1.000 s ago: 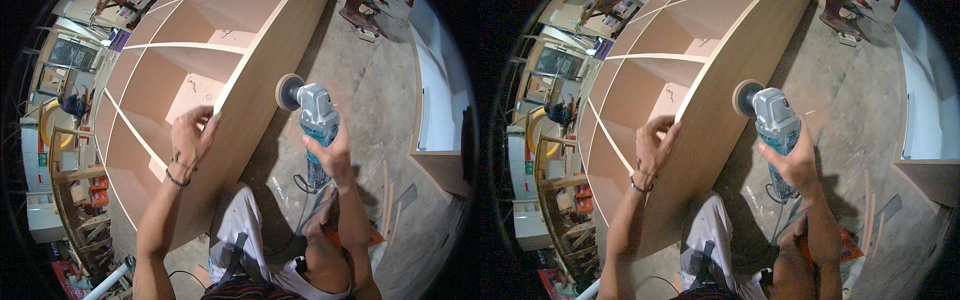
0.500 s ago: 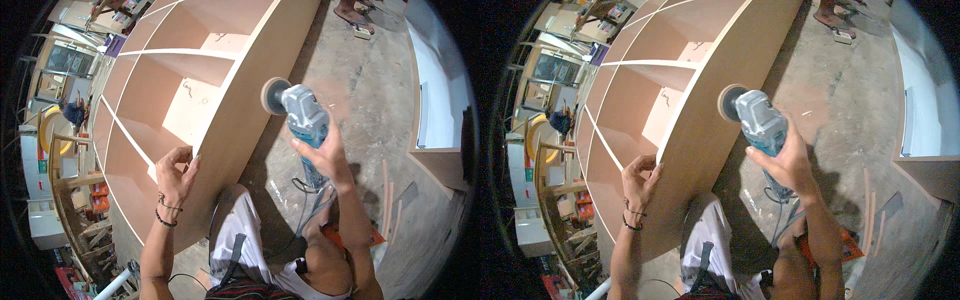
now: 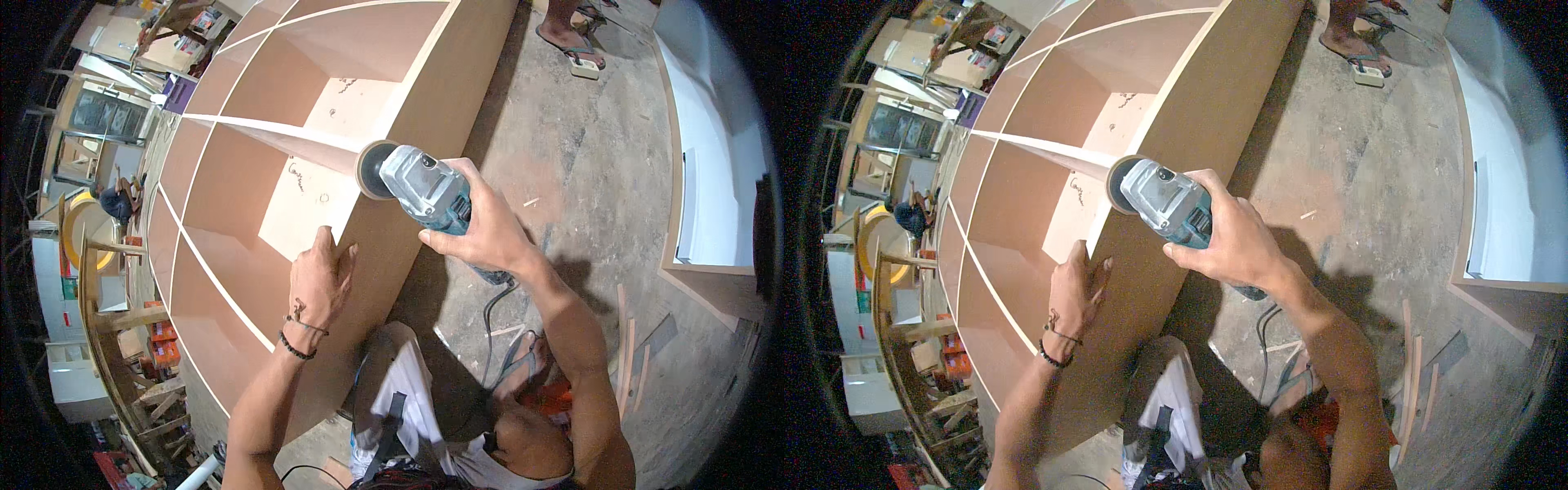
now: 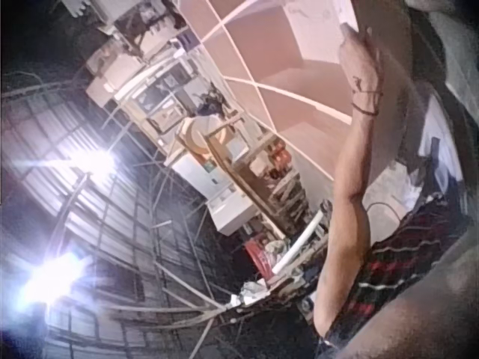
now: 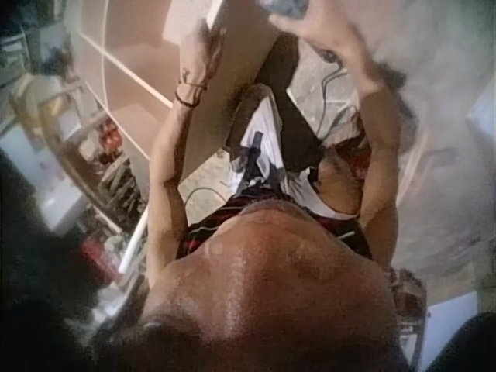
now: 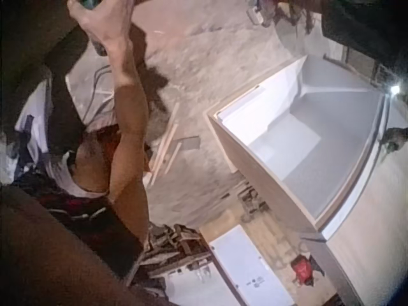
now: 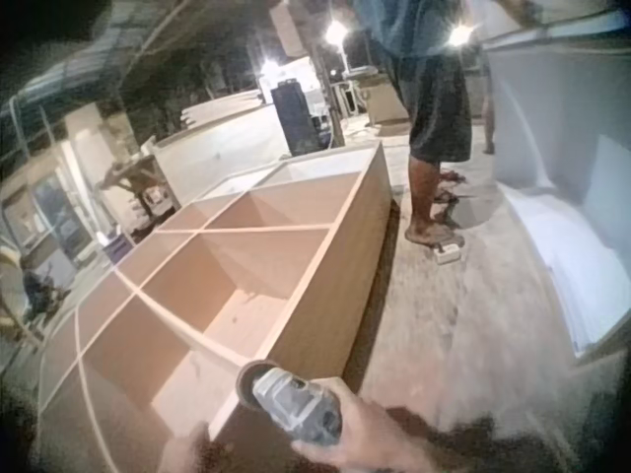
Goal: The person uses a power sander to smooth the edges and surfaces of a large wooden shelf unit.
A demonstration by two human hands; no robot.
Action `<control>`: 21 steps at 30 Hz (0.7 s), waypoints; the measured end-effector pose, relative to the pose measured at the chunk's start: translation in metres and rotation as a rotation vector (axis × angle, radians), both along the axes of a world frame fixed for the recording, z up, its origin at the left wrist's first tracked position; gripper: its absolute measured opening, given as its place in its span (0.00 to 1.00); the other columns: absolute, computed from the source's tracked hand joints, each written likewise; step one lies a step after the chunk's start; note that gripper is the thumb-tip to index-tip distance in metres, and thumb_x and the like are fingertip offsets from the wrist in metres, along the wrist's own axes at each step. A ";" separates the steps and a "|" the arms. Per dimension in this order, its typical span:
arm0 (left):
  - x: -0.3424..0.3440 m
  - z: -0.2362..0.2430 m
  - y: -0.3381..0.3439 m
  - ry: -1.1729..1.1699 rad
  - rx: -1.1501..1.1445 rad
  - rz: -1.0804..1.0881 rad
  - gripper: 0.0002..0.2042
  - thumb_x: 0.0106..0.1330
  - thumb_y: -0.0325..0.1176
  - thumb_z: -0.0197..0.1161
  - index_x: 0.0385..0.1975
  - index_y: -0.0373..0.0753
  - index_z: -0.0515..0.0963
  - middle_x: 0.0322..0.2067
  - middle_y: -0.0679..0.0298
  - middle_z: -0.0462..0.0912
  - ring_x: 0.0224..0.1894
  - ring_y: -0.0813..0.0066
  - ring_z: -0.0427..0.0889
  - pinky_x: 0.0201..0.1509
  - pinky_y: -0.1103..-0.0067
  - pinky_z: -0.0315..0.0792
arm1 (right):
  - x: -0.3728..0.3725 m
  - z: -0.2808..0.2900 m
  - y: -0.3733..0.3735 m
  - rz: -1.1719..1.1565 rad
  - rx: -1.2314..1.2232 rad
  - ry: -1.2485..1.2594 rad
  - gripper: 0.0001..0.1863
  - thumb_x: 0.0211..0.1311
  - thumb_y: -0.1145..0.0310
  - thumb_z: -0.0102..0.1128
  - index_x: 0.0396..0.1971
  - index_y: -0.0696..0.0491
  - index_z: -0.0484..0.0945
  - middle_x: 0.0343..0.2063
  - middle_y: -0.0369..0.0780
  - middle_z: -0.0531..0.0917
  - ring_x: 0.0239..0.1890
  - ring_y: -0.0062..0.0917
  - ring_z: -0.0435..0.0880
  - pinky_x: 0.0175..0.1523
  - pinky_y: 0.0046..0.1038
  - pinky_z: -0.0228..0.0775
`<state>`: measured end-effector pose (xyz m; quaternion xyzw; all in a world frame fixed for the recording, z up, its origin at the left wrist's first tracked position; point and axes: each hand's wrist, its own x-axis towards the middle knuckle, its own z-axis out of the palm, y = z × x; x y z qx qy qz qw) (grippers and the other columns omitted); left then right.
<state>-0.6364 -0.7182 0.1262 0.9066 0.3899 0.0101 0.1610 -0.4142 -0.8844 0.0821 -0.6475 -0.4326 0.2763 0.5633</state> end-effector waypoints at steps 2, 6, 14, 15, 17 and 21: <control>0.000 -0.001 0.000 -0.002 0.013 -0.033 0.16 0.71 0.37 0.68 0.37 0.34 0.67 0.21 0.42 0.77 0.27 0.34 0.79 0.31 0.54 0.72 | 0.006 -0.001 0.002 0.006 0.004 0.021 0.43 0.53 0.63 0.79 0.65 0.59 0.65 0.54 0.49 0.80 0.59 0.35 0.81 0.66 0.38 0.72; -0.002 -0.004 0.001 -0.036 0.034 -0.052 0.16 0.70 0.34 0.69 0.36 0.33 0.66 0.21 0.43 0.76 0.24 0.38 0.78 0.29 0.59 0.72 | 0.025 -0.009 0.006 -0.059 0.108 -0.080 0.41 0.53 0.61 0.79 0.64 0.55 0.65 0.48 0.55 0.85 0.52 0.51 0.87 0.58 0.46 0.78; 0.004 0.003 -0.003 -0.013 -0.002 0.002 0.13 0.70 0.32 0.69 0.39 0.34 0.69 0.23 0.44 0.79 0.23 0.44 0.81 0.30 0.62 0.74 | 0.085 -0.012 0.021 -0.126 0.123 -0.087 0.40 0.53 0.60 0.80 0.62 0.57 0.68 0.49 0.54 0.85 0.54 0.48 0.87 0.60 0.43 0.77; 0.006 0.005 -0.003 0.010 -0.032 0.040 0.13 0.70 0.32 0.69 0.41 0.33 0.70 0.24 0.43 0.81 0.24 0.44 0.82 0.30 0.62 0.75 | 0.093 -0.012 0.024 -0.137 0.116 -0.088 0.39 0.53 0.59 0.80 0.61 0.57 0.69 0.49 0.54 0.85 0.54 0.47 0.87 0.60 0.42 0.76; 0.006 0.003 -0.003 -0.003 0.005 0.006 0.13 0.70 0.31 0.68 0.40 0.34 0.69 0.21 0.44 0.78 0.24 0.42 0.81 0.29 0.60 0.74 | 0.109 -0.011 0.029 -0.146 0.117 -0.067 0.39 0.53 0.59 0.79 0.61 0.57 0.69 0.49 0.53 0.85 0.53 0.46 0.87 0.60 0.42 0.76; 0.009 0.007 -0.007 0.003 -0.033 0.016 0.12 0.70 0.32 0.67 0.40 0.34 0.69 0.20 0.45 0.76 0.25 0.40 0.82 0.28 0.58 0.73 | 0.140 -0.020 0.038 -0.198 0.121 -0.068 0.40 0.52 0.59 0.80 0.61 0.59 0.70 0.49 0.52 0.85 0.53 0.43 0.87 0.61 0.42 0.76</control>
